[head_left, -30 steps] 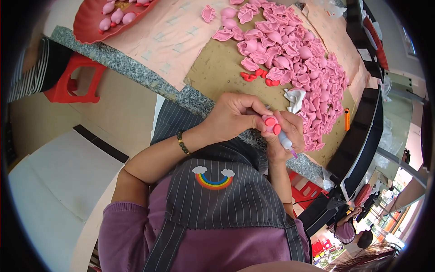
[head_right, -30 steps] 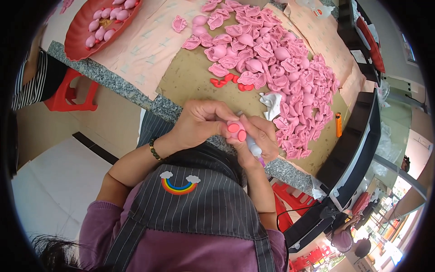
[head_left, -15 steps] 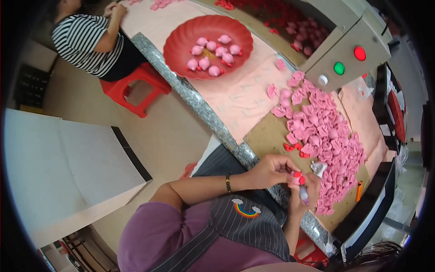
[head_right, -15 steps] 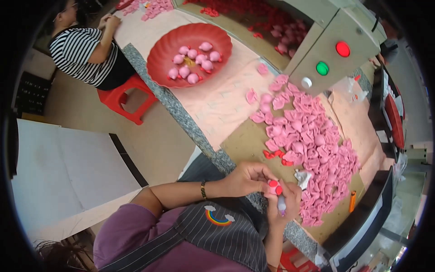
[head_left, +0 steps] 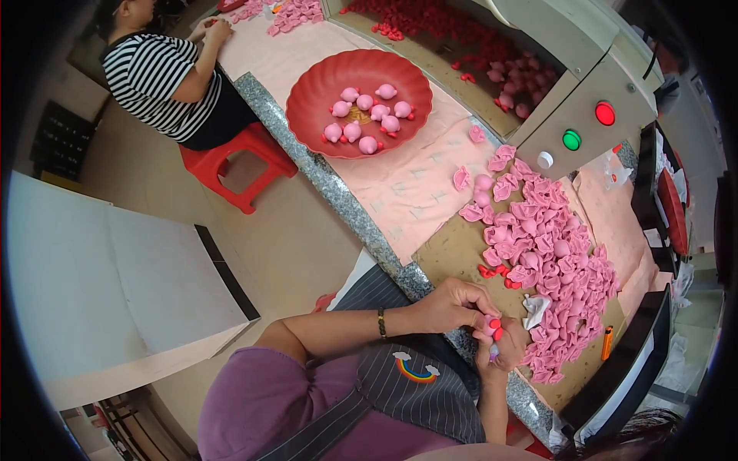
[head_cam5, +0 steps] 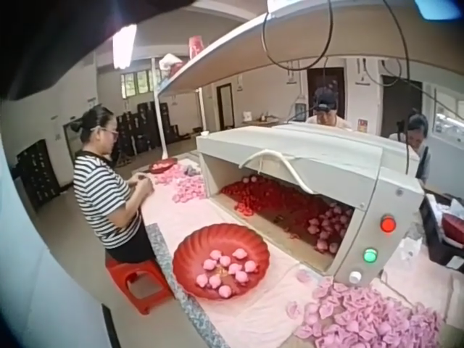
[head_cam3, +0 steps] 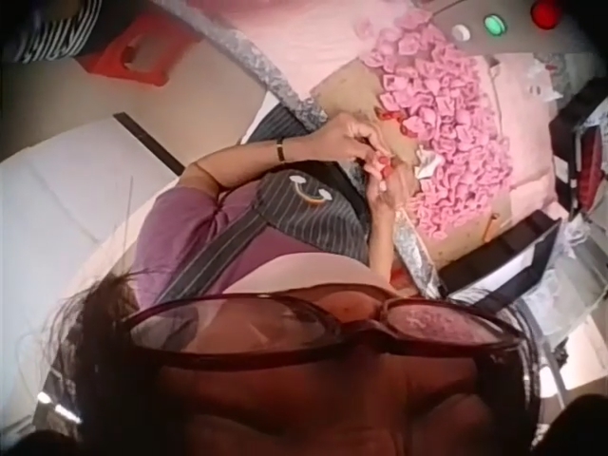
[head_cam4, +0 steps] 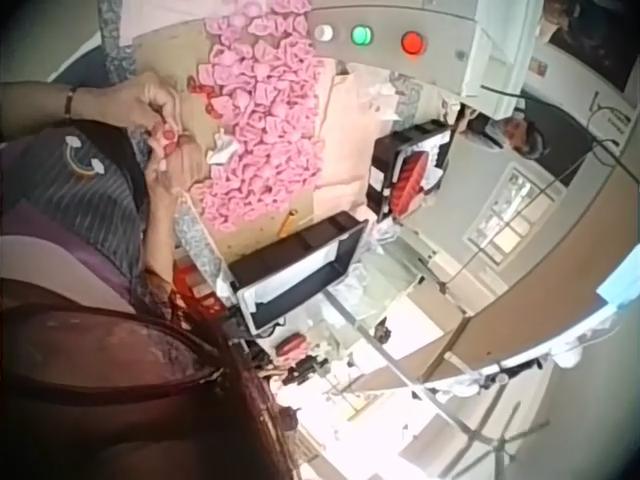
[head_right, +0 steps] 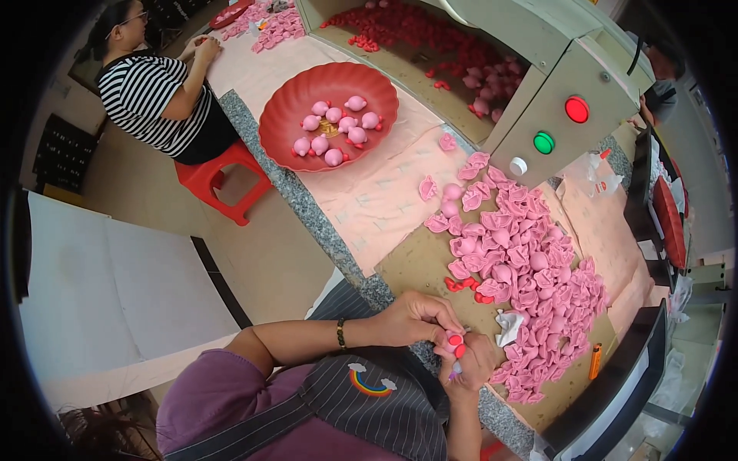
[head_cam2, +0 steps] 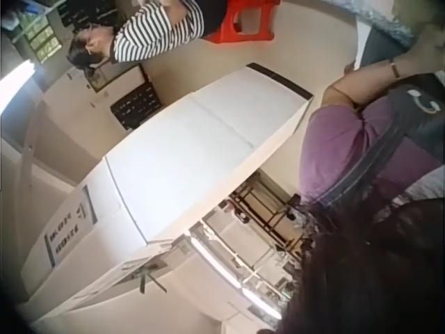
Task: Assembling small pink plastic toy parts using glue at a factory workstation.
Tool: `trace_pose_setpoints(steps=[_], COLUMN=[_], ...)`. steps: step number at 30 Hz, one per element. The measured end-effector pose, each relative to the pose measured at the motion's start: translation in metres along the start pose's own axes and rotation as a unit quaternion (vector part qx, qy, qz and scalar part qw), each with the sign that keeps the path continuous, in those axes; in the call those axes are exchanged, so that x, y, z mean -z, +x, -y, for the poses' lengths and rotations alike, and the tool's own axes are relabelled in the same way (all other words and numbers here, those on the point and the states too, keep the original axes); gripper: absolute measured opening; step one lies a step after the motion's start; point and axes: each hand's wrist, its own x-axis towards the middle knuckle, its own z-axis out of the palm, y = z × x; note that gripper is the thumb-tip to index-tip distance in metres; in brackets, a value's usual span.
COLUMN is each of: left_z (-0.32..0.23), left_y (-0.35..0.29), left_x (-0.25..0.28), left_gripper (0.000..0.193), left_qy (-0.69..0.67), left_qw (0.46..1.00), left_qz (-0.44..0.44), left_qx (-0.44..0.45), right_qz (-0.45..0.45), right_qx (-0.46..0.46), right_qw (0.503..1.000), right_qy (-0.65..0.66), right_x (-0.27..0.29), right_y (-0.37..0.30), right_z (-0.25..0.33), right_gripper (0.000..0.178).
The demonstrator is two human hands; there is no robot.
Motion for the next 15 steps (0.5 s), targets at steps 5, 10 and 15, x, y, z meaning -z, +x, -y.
trace_pose_setpoints(steps=[5,10,15], left_z=[0.001,0.005,0.006], left_y=[-0.003,-0.008,-0.003], left_x=[-0.004,-0.009,-0.004], left_gripper=[0.013,0.013,0.014], left_qy=[-0.018,0.004,-0.012], left_qw=[1.0,1.0,0.999], left_qz=[0.0,0.006,-0.012], left_qx=[0.01,-0.005,0.031], right_qz=[0.003,0.011,-0.015], right_qx=[0.002,0.002,0.014], right_qw=[1.0,1.0,1.0], right_qy=[0.0,0.001,-0.005], right_x=[0.003,0.009,0.001], right_y=[-0.005,-0.01,-0.005], right_z=[0.001,0.006,0.004], right_gripper=[0.036,0.034,0.029])
